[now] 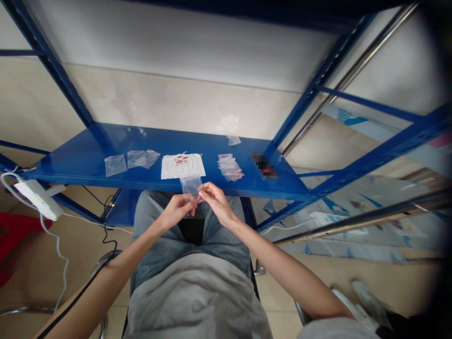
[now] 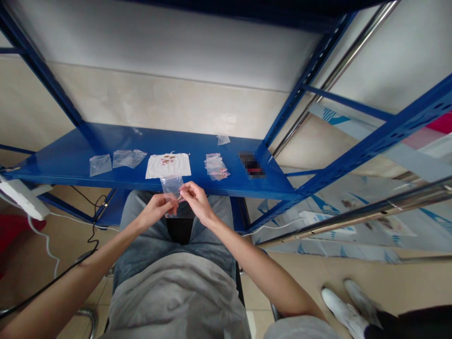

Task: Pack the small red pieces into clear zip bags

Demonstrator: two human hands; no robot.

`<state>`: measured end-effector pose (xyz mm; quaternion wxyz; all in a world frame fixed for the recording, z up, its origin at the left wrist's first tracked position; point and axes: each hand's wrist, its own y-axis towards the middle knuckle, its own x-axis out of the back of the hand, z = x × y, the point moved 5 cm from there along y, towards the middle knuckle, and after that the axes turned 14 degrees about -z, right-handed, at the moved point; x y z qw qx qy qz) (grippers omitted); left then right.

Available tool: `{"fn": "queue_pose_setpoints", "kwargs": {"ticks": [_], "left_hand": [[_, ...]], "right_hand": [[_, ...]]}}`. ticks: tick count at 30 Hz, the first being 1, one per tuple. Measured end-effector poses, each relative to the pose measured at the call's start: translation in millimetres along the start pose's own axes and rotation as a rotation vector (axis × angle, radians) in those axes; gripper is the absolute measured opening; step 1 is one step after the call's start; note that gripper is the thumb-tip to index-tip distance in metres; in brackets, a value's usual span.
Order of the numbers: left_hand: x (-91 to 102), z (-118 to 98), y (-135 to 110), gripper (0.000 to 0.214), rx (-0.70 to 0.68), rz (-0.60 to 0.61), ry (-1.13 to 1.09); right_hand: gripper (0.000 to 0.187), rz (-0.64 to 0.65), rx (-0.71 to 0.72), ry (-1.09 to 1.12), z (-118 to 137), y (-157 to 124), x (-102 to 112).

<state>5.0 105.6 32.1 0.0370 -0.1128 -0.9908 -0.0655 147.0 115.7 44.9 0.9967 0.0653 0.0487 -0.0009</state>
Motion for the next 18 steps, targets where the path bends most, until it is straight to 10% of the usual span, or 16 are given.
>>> {"fn": "queue_pose_setpoints", "kwargs": {"ticks": [18], "left_hand": [[1.0,-5,-1,0.034,-0.001,-0.049,-0.002]], "right_hand": [[0.023,0.033,-0.024,-0.033,-3,3,-1]]}}
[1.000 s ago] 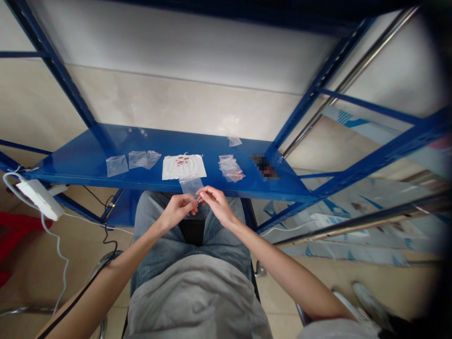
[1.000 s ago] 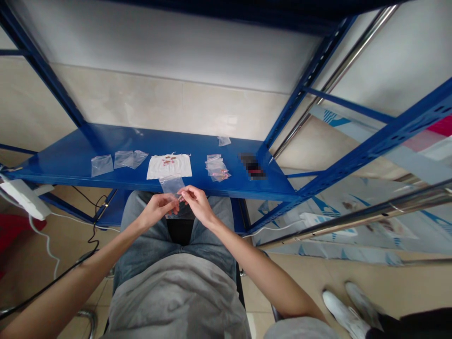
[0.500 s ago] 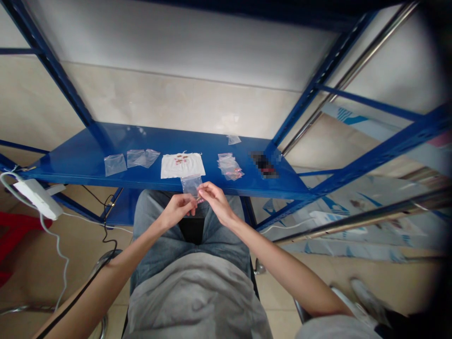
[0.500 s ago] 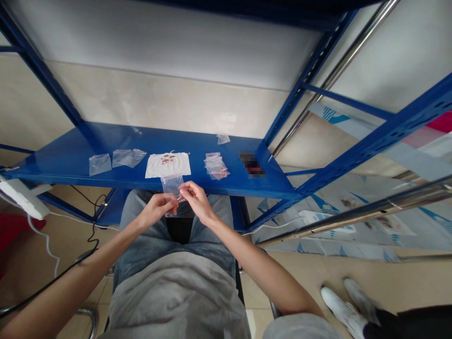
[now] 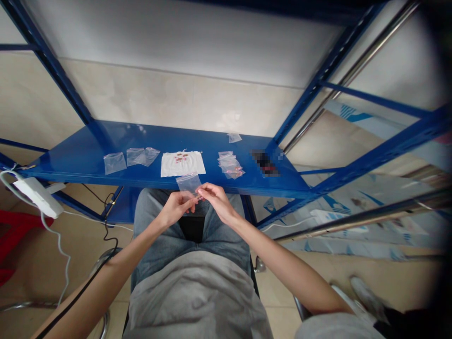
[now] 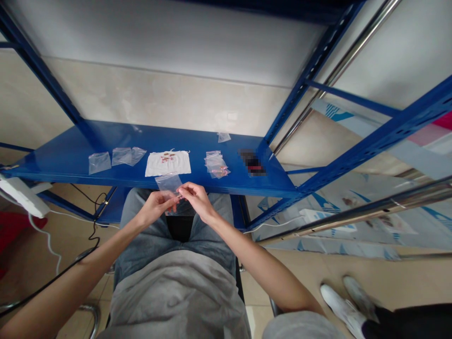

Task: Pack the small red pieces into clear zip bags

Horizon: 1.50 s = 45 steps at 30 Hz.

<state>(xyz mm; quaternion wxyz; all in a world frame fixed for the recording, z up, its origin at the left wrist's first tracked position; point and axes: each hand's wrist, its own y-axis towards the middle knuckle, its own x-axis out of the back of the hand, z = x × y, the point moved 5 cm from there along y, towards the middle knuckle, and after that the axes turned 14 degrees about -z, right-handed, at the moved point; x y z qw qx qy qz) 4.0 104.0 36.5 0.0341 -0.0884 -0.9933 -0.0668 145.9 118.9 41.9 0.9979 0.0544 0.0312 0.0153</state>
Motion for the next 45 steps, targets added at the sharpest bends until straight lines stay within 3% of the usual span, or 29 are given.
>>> {"fn": "queue_pose_setpoints", "kwargs": {"ticks": [9,14,17,24,29,36,45], "left_hand": [[4.2,-4,-1,0.03,0.018,-0.055,-0.04],[19.4,-12,1,0.034,-0.06,-0.294,-0.076],[25.5,-15,2,0.038,-0.099,-0.353,-0.069],[14.4,-15,-2,0.038,-0.039,-0.223,-0.142],[11.5,-16,-3,0.033,0.018,-0.174,-0.246],[15.0,-16,-2,0.031,-0.025,-0.18,-0.238],[10.6,-19,-5,0.033,-0.066,-0.132,-0.136]], "right_hand": [[0.024,-0.018,-0.033,0.014,3,-2,-1],[0.02,0.024,-0.09,0.013,-4,-3,-1],[0.02,0.066,-0.12,-0.028,-8,-6,-3],[0.032,-0.018,0.007,-0.042,9,-7,1],[0.031,-0.019,0.018,0.042,17,-11,1],[0.031,0.02,0.018,0.058,19,-13,-2],[0.027,-0.059,0.053,0.015,19,-16,-1]]}}
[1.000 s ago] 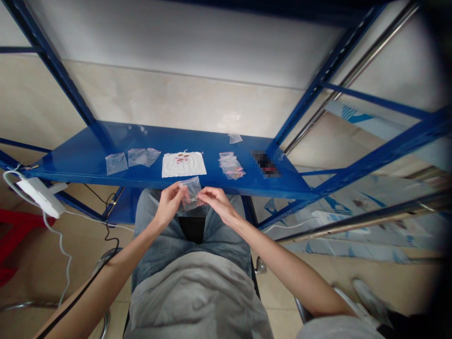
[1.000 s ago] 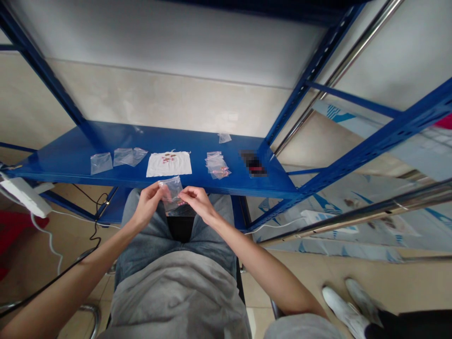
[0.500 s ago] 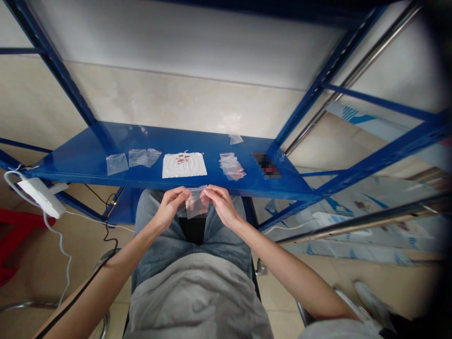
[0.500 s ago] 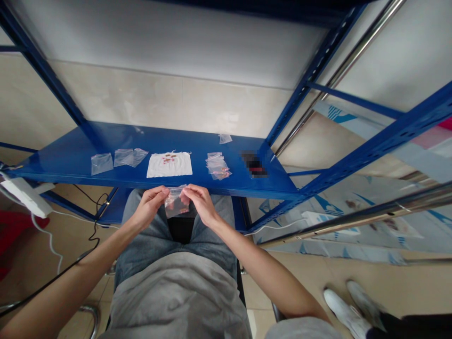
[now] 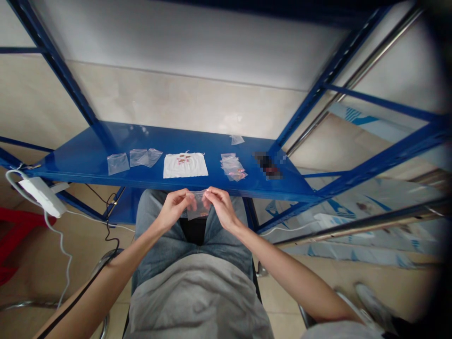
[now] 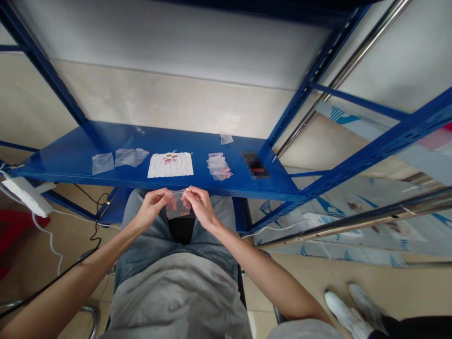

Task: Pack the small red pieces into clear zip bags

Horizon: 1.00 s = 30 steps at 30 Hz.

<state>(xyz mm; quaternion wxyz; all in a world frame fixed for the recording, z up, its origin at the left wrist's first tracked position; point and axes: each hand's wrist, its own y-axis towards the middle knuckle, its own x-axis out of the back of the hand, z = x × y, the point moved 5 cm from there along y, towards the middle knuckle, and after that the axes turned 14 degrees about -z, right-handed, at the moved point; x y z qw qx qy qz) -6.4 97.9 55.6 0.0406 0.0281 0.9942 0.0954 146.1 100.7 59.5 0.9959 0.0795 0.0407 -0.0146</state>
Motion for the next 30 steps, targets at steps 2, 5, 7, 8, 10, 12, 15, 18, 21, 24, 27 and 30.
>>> {"fn": "queue_pose_setpoints", "kwargs": {"ticks": [2,5,7,8,10,12,15,18,21,24,27,30], "left_hand": [[0.1,1,-1,0.034,0.0,-0.005,-0.002],[-0.7,1,-2,0.035,0.011,0.007,-0.01],[-1.9,1,-3,0.035,0.017,0.02,-0.011],[-2.6,1,-3,0.035,0.018,0.024,-0.014],[-4.4,1,-4,0.034,0.019,0.033,-0.02],[-6.0,2,-5,0.033,0.026,0.04,-0.033],[-6.1,3,-5,0.031,0.028,0.034,-0.037],[-5.1,2,-4,0.032,0.018,0.036,-0.006],[-5.4,2,-5,0.033,0.02,0.049,0.009],[-7.1,3,-6,0.032,0.033,0.058,-0.009],[-7.8,5,-6,0.032,0.03,0.068,0.001],[-6.0,4,-6,0.03,0.01,0.066,0.045]], "right_hand": [[0.028,0.054,0.003,-0.003,2,-3,-5],[0.029,0.12,0.004,-0.017,3,-8,-11],[0.029,0.121,-0.001,-0.026,3,-9,-12],[0.03,0.117,-0.003,-0.026,2,-9,-12],[0.031,0.111,-0.009,-0.018,1,-8,-11],[0.031,0.113,-0.018,-0.01,-1,-8,-12],[0.032,0.119,-0.029,-0.007,-1,-9,-13],[0.031,0.137,-0.032,-0.011,-1,-10,-14],[0.03,0.157,-0.029,-0.028,-1,-10,-14],[0.03,0.16,-0.003,-0.056,-1,-9,-12],[0.031,0.18,0.011,-0.091,0,-8,-12],[0.033,0.221,0.013,-0.101,2,-9,-15]]}}
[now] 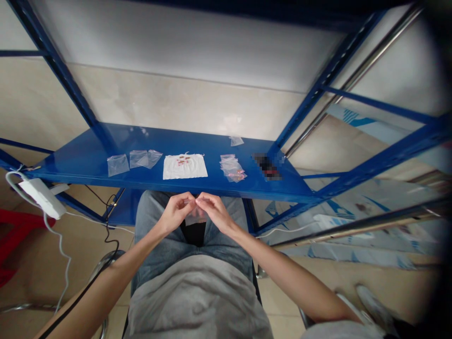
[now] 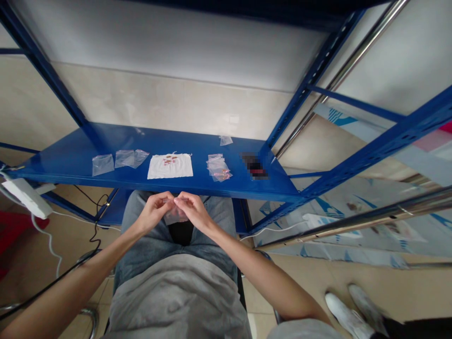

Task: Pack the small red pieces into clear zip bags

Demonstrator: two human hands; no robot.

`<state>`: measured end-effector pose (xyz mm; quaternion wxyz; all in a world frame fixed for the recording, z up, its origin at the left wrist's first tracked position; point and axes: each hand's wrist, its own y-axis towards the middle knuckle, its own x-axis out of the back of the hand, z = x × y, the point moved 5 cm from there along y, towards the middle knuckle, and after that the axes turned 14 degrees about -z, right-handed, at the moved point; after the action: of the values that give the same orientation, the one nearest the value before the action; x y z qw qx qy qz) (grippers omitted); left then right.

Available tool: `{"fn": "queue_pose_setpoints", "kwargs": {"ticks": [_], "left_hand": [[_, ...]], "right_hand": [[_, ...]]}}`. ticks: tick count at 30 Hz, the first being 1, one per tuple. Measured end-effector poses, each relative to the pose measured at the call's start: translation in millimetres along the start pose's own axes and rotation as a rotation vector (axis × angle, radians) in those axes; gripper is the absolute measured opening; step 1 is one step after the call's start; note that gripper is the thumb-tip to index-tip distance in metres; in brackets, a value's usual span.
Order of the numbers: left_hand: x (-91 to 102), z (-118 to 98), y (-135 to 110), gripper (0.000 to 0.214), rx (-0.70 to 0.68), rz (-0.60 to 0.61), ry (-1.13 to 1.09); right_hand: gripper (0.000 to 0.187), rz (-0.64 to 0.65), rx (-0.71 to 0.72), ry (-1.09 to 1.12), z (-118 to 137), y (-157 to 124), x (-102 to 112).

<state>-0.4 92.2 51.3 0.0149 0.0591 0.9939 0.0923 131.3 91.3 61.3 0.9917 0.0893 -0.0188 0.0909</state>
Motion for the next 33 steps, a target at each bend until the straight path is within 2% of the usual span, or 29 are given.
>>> {"fn": "queue_pose_setpoints", "kwargs": {"ticks": [3,6,14,22,26,29,33], "left_hand": [[1.6,-2,0,0.031,0.006,-0.001,0.01],[3.3,-4,0,0.031,0.021,-0.04,-0.045],[10.2,2,5,0.032,-0.007,-0.207,-0.03],[3.0,2,2,0.031,-0.007,-0.089,0.02],[4.7,2,1,0.03,-0.033,-0.115,0.056],[1.7,-1,-1,0.031,-0.054,-0.089,0.076],[-1.9,-6,-3,0.033,-0.08,-0.062,0.106]], "right_hand": [[0.036,0.028,0.005,0.014,5,0,-1],[0.037,0.002,0.008,0.04,7,1,1],[0.041,-0.08,-0.099,0.079,-11,11,8],[0.037,-0.003,-0.092,0.101,-13,11,9],[0.039,-0.057,-0.101,0.093,-15,12,12],[0.036,-0.071,-0.113,0.049,-14,13,16],[0.032,-0.112,-0.031,-0.024,-1,16,24]]}}
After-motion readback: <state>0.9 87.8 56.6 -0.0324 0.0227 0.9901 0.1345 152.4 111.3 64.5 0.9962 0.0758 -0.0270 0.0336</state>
